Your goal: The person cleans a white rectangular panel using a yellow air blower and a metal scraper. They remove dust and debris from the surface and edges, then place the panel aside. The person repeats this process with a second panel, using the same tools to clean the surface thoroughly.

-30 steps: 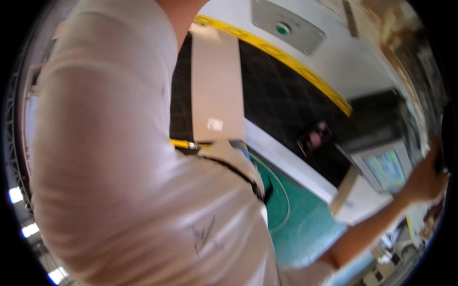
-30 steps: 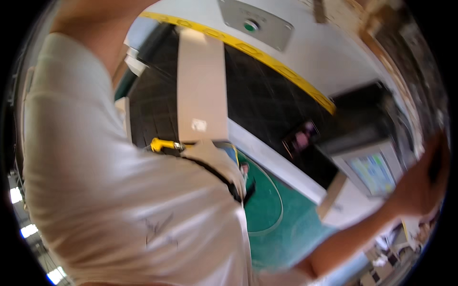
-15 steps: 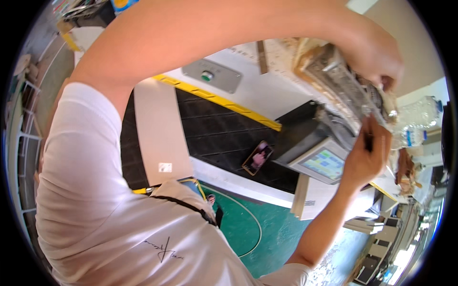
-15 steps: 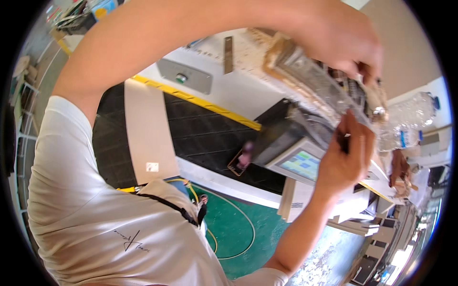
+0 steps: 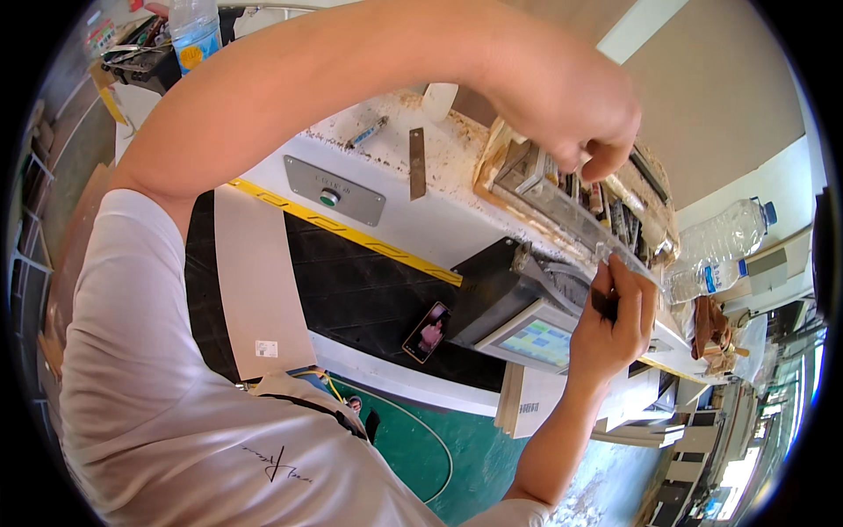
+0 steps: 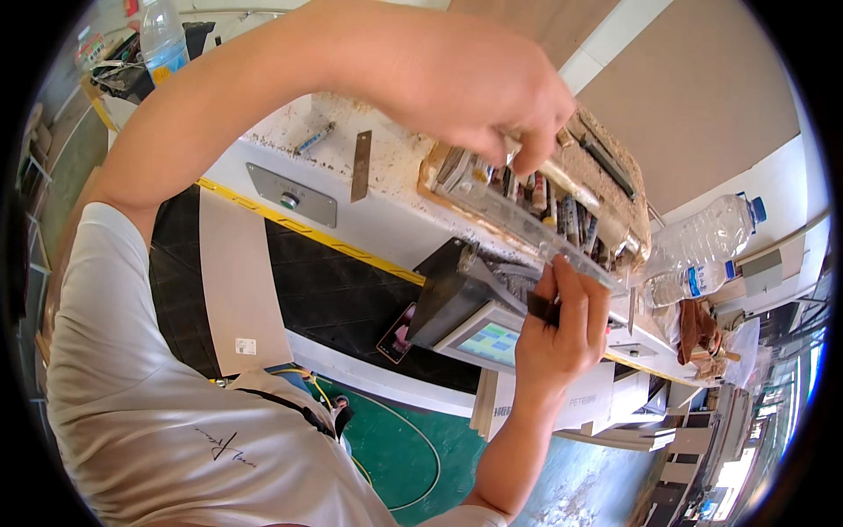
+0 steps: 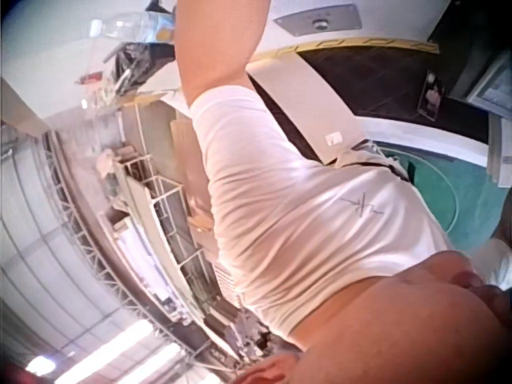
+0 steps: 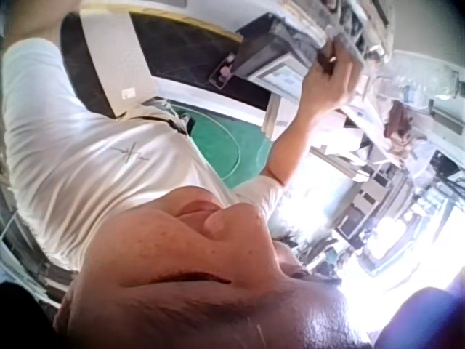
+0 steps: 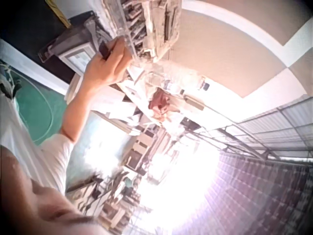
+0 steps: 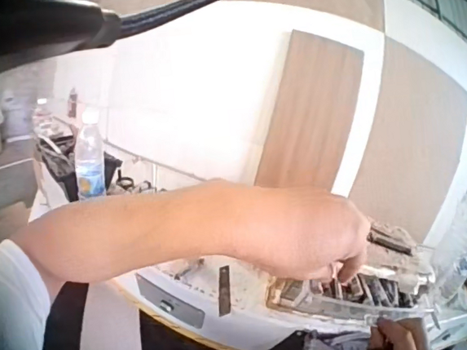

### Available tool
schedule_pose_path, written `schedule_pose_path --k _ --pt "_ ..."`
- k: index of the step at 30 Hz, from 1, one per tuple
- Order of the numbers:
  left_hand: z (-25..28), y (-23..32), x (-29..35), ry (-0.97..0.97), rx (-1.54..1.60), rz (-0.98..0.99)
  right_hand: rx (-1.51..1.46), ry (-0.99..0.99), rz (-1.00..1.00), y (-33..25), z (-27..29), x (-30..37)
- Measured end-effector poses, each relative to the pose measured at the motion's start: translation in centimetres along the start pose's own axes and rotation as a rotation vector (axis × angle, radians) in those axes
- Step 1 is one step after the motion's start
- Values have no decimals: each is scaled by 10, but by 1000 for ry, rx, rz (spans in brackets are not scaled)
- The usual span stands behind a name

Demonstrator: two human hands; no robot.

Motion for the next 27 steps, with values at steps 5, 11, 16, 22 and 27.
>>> schedule_pose_path --k 5,11,16,22,27 --pt "-22 -4 -14 5 -172 11 -3 -16 36 2 1 -5" --pt "-32 -10 -38 39 -168 -102 -27 -56 34 8 2 -5" --pt "-39 -9 -51 28 -224 -124 -39 -74 48 13 4 -5" --pt "-29 -10 -53 2 -207 -114 -55 -115 30 15 6 -4" --pt "-27 -6 -43 -12 -253 -123 -63 -151 1 14 8 -4"
Point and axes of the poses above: each hand's wrist, its own x-axis away from the middle knuckle, its own z-axis out of the back of the hand, y = z × x, the point moved 3 cm from there along -x, towards the middle knuckle, and after that the axes turned 2 degrees about y, right-handed, at the moved point
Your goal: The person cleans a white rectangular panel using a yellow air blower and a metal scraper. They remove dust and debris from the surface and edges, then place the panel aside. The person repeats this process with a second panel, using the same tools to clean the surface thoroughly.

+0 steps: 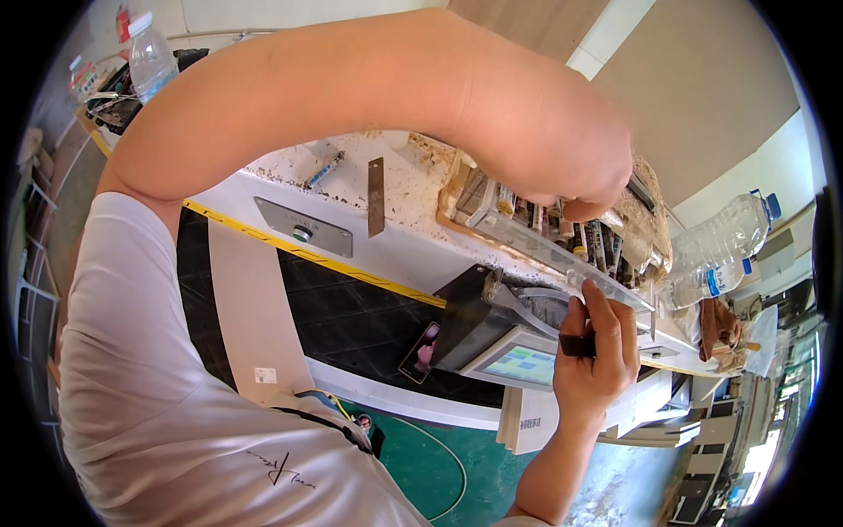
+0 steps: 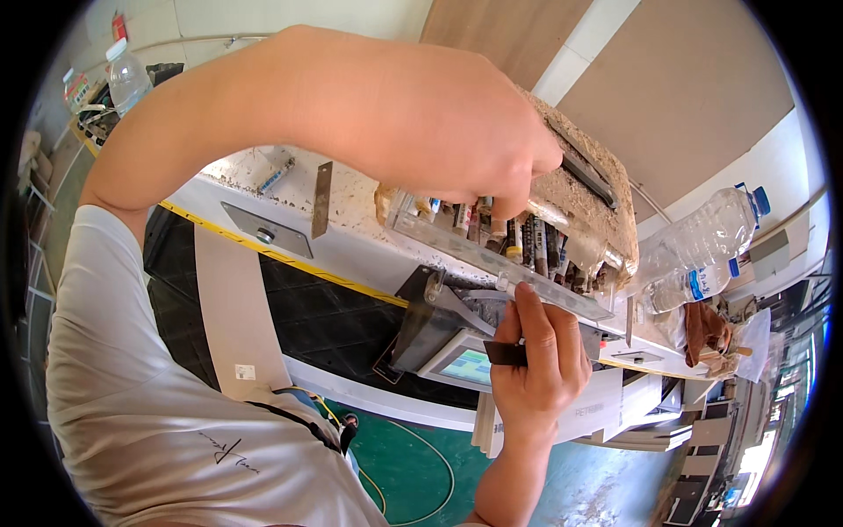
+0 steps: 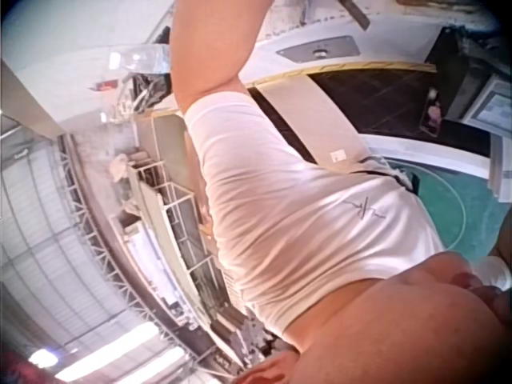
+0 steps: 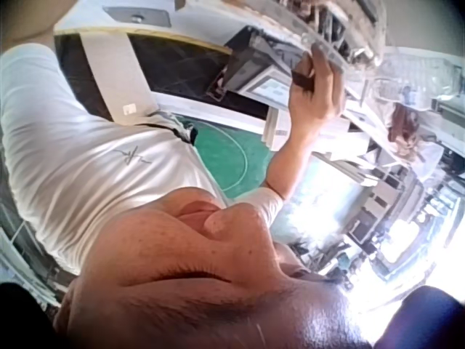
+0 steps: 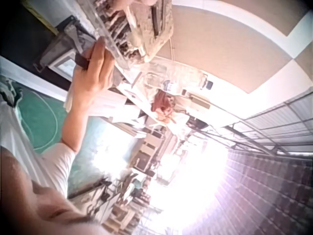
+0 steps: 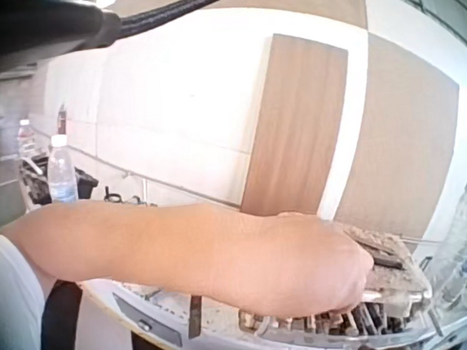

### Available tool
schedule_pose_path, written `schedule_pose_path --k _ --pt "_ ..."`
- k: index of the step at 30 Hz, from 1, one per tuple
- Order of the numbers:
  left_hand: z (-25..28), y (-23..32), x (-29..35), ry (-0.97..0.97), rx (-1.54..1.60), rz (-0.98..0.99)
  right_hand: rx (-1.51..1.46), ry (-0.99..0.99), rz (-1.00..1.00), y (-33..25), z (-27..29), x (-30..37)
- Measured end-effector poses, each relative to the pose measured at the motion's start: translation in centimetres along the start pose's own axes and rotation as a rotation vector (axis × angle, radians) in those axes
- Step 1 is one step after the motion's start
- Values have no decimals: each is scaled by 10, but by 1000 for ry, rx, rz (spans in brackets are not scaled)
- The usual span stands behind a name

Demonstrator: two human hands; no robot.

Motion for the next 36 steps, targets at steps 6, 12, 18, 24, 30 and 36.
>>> schedule_pose_path --k 6,12,18,24,30,36 --pt "1 5 2 45 -96 -33 -7 2 -11 0 0 2" --pt "3 0 7 53 -43 -1 -4 -9 -11 -1 -1 2" --pt "6 -3 19 80 4 -58 -1 -25 12 -1 -2 0" --pt "9 -7 27 114 87 -81 105 -15 120 -1 -4 -9" --pt "16 -12 20 10 244 124 121 -59 280 -6 3 -20" --pt "23 -11 24 59 144 -49 131 -37 297 -13 9 -15"
Point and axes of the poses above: each hand's wrist, its own x-axis away from the middle knuckle, its own z-axis out of the back of the hand, y = z × x, the point moved 3 cm from there along -x, towards the middle knuckle, and after that the axes turned 2 degrees about y, right-handed, at the moved point
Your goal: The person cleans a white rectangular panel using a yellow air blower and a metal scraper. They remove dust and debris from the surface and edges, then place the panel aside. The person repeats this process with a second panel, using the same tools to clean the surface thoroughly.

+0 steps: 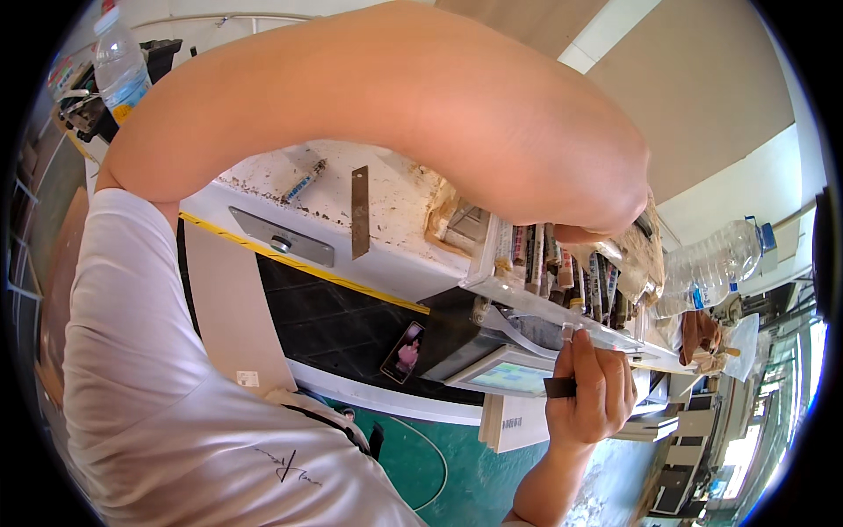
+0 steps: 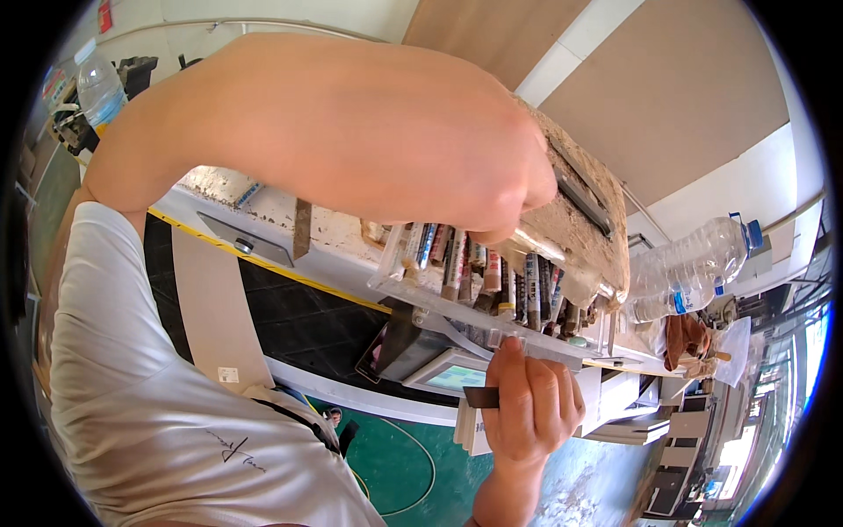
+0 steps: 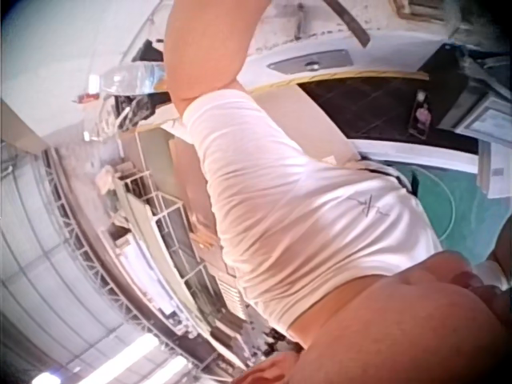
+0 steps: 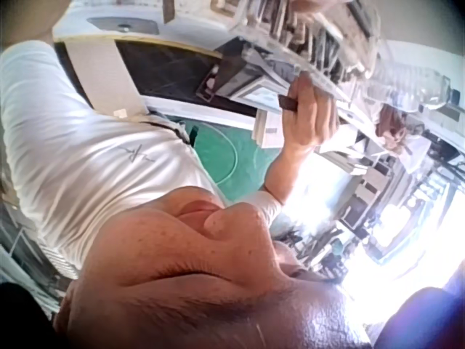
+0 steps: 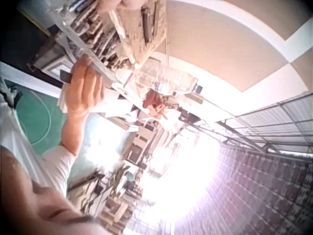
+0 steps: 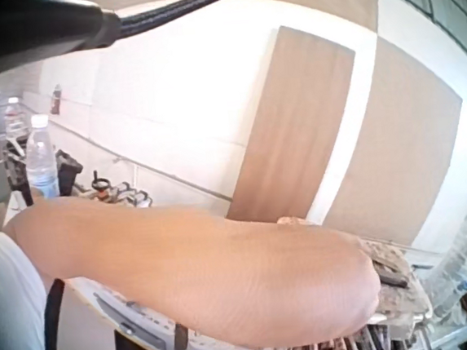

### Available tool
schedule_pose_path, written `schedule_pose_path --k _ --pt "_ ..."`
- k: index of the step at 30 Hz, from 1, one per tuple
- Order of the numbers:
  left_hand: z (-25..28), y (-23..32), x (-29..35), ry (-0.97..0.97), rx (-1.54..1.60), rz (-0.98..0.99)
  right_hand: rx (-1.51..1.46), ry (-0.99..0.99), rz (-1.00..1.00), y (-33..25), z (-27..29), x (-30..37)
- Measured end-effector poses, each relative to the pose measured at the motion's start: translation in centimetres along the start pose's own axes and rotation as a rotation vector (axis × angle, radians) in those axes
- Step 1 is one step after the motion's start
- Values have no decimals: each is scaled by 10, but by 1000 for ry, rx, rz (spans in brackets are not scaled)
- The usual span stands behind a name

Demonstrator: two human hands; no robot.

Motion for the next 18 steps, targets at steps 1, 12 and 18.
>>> schedule_pose_path --k 1,12,18 --pt "-1 0 -1 24 -3 -43 3 -3 1 0 1 1" --pt "-17 5 -2 139 -152 -103 -60 11 -33 -2 2 17" --pt "-22 9 -4 83 -82 -117 -104 -2 -37 1 0 16"
Point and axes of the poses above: each hand's wrist, its own x-axis away from the middle knuckle, its own z-axis out of the back of the hand, y = z × x, the point moved 3 cm from there along -x, towards the middle knuckle, and after that the axes turned 2 degrees about y, right-handed, at the moved point
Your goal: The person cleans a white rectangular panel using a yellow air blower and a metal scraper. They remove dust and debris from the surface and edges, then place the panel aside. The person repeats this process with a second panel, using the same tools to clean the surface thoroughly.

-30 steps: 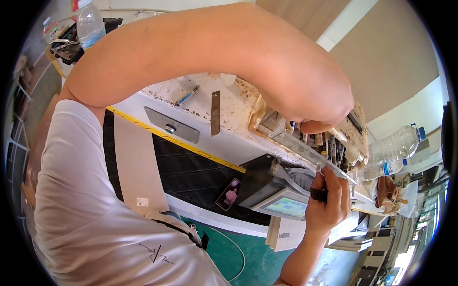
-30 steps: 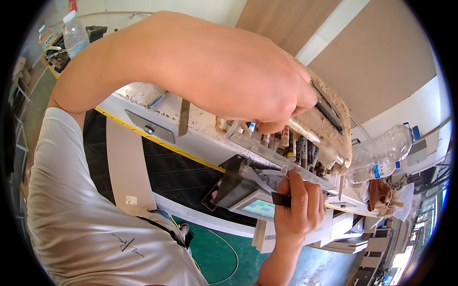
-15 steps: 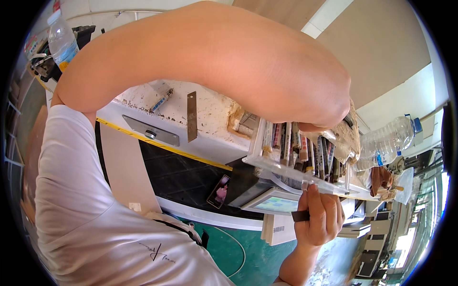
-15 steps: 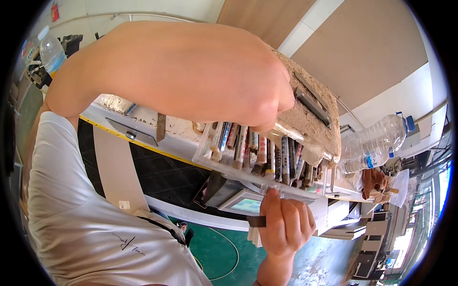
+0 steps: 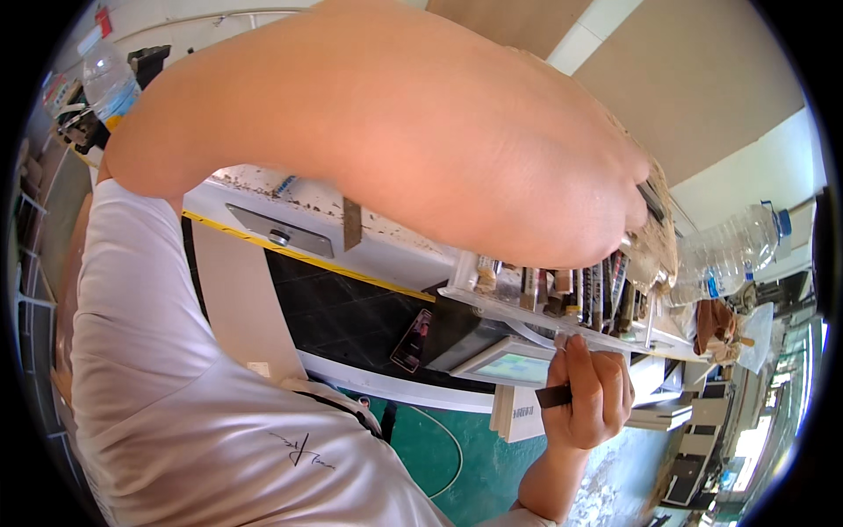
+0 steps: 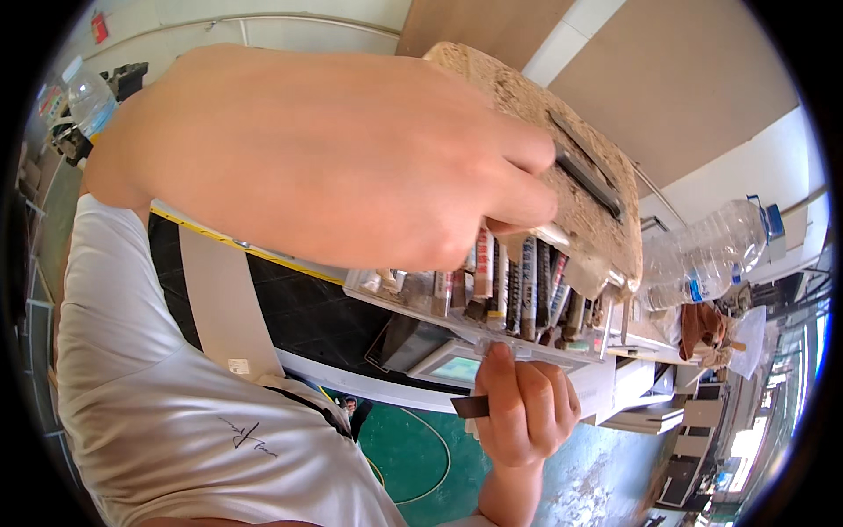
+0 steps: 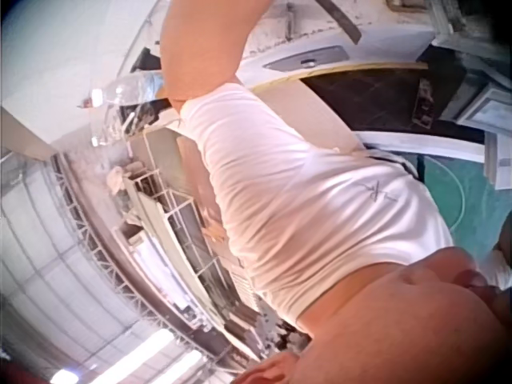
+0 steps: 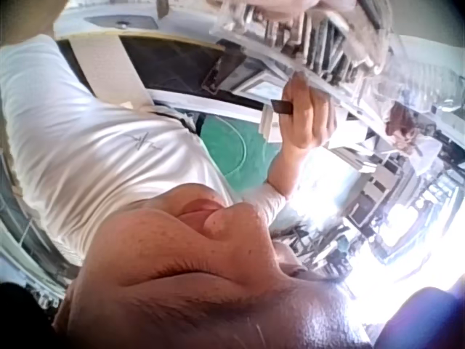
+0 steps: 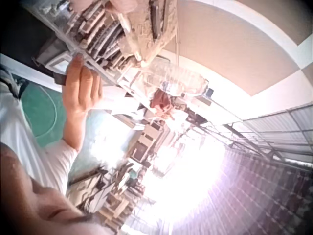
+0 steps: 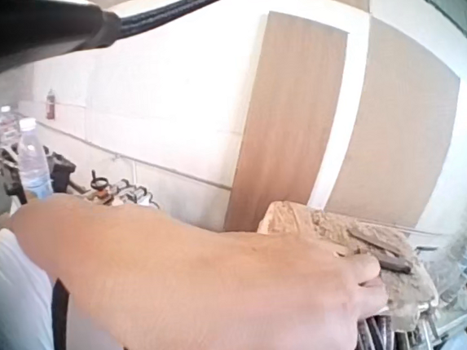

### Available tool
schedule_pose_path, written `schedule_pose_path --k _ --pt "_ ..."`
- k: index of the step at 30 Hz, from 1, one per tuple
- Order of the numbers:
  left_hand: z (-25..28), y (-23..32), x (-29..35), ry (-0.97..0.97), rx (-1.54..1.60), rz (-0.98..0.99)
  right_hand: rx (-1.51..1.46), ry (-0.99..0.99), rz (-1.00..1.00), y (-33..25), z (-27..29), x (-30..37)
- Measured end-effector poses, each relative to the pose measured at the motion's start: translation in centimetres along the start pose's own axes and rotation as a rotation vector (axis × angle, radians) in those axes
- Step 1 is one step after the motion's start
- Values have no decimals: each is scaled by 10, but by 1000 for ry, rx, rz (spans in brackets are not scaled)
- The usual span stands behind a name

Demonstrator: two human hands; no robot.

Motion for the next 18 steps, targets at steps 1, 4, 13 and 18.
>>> schedule_pose_path --k 1,4,13,18 --pt "1 0 -1 1 18 24 -21 0 2 0 -1 -1" --pt "2 -3 -5 -145 92 64 -7 1 2 0 0 -2" --pt "3 -22 0 -163 53 -168 -4 14 -23 -2 1 -1" --pt "2 -1 -13 -82 -15 -35 -30 -4 -46 -1 3 -5"
Point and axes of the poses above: each hand's wrist, its own x-axis away from the middle knuckle, its own z-axis out of the back of the hand, y = z × x, the point moved 3 cm from there along -x, towards the middle knuckle, and after that the axes turned 2 degrees about y, right-handed, at the moved point
